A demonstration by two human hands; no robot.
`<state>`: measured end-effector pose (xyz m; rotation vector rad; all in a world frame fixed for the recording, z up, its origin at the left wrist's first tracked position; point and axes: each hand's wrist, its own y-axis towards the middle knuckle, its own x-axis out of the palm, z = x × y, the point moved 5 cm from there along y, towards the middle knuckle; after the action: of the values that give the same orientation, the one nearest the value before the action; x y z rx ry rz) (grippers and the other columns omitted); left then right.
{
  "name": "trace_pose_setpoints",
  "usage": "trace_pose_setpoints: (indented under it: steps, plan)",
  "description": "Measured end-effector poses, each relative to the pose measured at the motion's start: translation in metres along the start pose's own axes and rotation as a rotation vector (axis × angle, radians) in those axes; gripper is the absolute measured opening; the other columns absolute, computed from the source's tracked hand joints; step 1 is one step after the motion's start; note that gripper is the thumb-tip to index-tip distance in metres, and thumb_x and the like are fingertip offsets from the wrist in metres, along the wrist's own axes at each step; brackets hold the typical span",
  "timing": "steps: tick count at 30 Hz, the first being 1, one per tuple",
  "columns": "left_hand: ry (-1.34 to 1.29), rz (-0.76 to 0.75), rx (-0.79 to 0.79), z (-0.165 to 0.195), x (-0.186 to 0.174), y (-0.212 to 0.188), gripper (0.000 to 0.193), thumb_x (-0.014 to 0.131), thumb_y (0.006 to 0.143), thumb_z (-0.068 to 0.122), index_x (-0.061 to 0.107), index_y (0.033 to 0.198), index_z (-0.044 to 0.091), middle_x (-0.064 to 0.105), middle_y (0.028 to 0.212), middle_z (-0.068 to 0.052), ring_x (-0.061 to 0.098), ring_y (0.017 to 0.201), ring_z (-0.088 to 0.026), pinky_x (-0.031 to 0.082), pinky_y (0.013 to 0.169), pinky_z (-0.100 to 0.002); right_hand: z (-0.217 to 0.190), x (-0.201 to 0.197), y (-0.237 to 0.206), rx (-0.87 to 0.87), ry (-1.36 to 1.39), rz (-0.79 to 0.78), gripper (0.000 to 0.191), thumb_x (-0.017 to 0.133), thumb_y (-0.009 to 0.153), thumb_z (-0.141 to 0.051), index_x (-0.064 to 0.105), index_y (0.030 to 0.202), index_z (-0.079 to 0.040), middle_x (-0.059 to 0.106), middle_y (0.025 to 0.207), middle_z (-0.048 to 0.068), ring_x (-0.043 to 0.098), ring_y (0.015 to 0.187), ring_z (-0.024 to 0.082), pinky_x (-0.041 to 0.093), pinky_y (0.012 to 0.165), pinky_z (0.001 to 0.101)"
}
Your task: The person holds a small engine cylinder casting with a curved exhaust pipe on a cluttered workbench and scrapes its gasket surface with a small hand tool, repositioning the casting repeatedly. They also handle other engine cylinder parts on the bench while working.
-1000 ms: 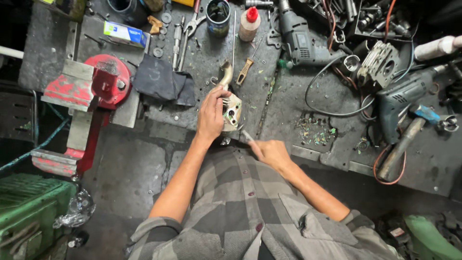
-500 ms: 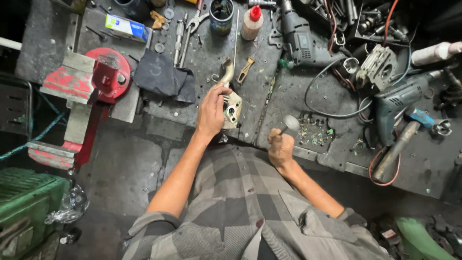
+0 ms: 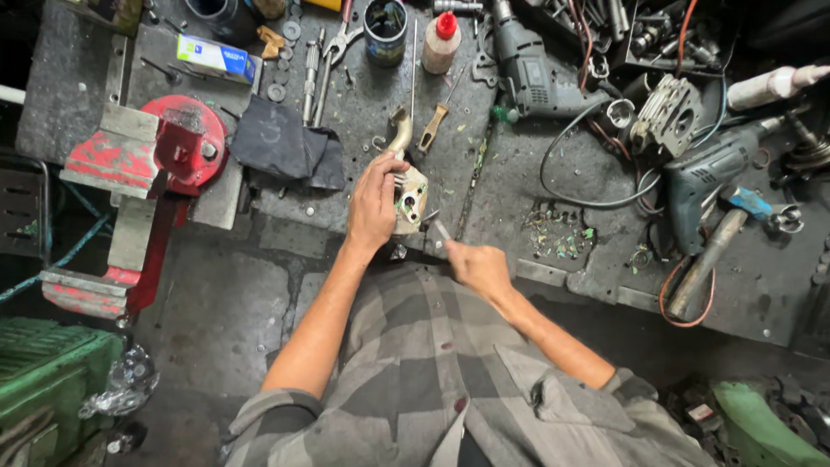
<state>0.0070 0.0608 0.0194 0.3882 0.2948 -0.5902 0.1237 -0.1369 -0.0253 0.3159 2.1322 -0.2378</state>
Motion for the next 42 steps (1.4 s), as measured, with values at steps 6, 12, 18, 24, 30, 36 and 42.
trace_pose_setpoints:
  steps: [6,12,18,24,30,36,42]
  plan:
    - [-0.001,-0.005,-0.007,-0.002,0.0,-0.001,0.024,0.043,0.107,0.007,0.064,0.119,0.003,0.069,0.125,-0.016,0.059,0.132,-0.037,0.046,0.111,-0.045,0.006,0.006,-0.002,0.047,0.152,-0.02,0.044,0.047,0.104,-0.041,0.071,0.082,-0.012,0.066,0.069,0.016,0.065,0.063,0.039,0.05,0.059,0.0475]
    - [0.013,0.023,0.02,-0.003,0.0,-0.001,0.025,0.044,0.106,0.007,0.065,0.118,0.002,0.067,0.128,-0.018,0.059,0.132,-0.037,0.046,0.112,-0.045,0.012,-0.003,-0.004,0.098,0.409,0.194,0.046,0.04,0.108,-0.039,0.063,0.082,-0.009,0.062,0.07,0.013,0.064,0.063,0.034,0.05,0.061,0.043]
    - [0.0,-0.009,0.005,-0.002,0.0,0.0,0.025,0.043,0.108,0.007,0.065,0.118,0.002,0.069,0.124,-0.016,0.059,0.134,-0.037,0.046,0.113,-0.045,0.006,0.002,-0.001,0.031,0.147,0.026,0.034,0.053,0.102,-0.035,0.075,0.093,-0.01,0.068,0.073,0.019,0.066,0.066,0.041,0.051,0.059,0.0482]
    - [0.01,0.001,-0.014,0.002,-0.001,0.002,0.024,0.044,0.107,0.007,0.065,0.118,0.003,0.068,0.125,-0.017,0.06,0.132,-0.037,0.046,0.111,-0.045,0.003,0.002,0.003,0.033,0.172,-0.025,0.035,0.053,0.104,-0.035,0.073,0.087,-0.012,0.065,0.07,0.017,0.064,0.061,0.039,0.05,0.058,0.0465]
    - [-0.011,-0.001,-0.008,0.005,-0.001,0.003,0.024,0.046,0.107,0.008,0.063,0.123,0.001,0.07,0.124,-0.015,0.059,0.132,-0.037,0.045,0.112,-0.046,0.005,-0.012,0.002,0.034,0.39,0.198,0.04,0.048,0.109,-0.032,0.064,0.082,-0.008,0.06,0.071,0.013,0.061,0.057,0.032,0.048,0.056,0.0404]
    - [0.012,0.002,0.002,0.004,-0.001,0.003,0.024,0.045,0.107,0.006,0.065,0.119,0.003,0.067,0.129,-0.018,0.059,0.133,-0.037,0.046,0.112,-0.045,0.0,-0.006,0.001,0.022,0.253,0.039,0.035,0.061,0.101,-0.035,0.074,0.082,-0.008,0.068,0.071,0.015,0.066,0.06,0.034,0.052,0.057,0.0407]
    - [0.022,0.01,-0.012,0.003,0.0,0.002,0.024,0.045,0.107,0.007,0.065,0.119,0.003,0.069,0.126,-0.017,0.06,0.132,-0.036,0.047,0.112,-0.044,-0.001,-0.008,0.002,-0.012,0.305,0.09,0.033,0.055,0.103,-0.031,0.073,0.087,-0.009,0.067,0.074,0.016,0.066,0.061,0.034,0.051,0.057,0.0414]
